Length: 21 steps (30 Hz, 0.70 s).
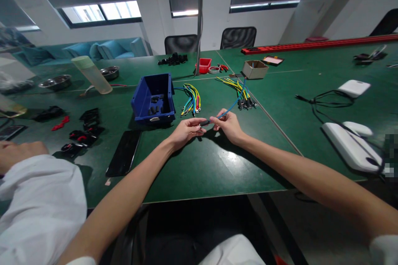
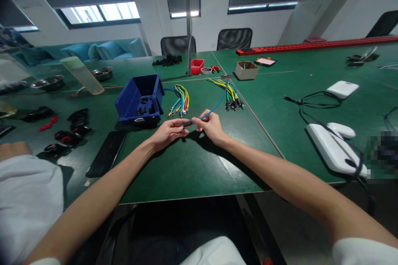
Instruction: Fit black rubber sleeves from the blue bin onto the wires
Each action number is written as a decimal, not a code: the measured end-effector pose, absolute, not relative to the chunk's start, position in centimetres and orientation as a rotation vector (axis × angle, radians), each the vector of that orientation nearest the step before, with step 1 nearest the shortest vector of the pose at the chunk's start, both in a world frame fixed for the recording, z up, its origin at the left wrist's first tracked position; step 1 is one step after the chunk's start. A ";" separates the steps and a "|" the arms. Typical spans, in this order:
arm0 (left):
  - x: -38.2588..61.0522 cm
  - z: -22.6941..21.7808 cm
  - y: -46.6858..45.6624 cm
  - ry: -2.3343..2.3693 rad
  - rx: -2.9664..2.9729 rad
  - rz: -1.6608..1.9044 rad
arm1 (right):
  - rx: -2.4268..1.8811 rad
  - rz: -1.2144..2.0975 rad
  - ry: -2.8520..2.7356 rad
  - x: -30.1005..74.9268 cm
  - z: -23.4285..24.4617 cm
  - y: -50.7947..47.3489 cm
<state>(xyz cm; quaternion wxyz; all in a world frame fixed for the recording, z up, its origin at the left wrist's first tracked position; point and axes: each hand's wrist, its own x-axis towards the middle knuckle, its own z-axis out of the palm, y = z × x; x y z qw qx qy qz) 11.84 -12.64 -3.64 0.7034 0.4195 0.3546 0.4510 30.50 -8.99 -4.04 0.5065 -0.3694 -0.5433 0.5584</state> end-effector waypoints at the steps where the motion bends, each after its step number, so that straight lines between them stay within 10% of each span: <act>1: 11.8 -3.6 -12.6 0.790 0.932 1.005 | -0.892 1.349 -1.311 30.5 -4.0 -9.0; 21: 12.3 -3.8 -12.5 0.878 0.960 1.032 | -0.896 1.377 -1.305 30.5 -4.2 -8.9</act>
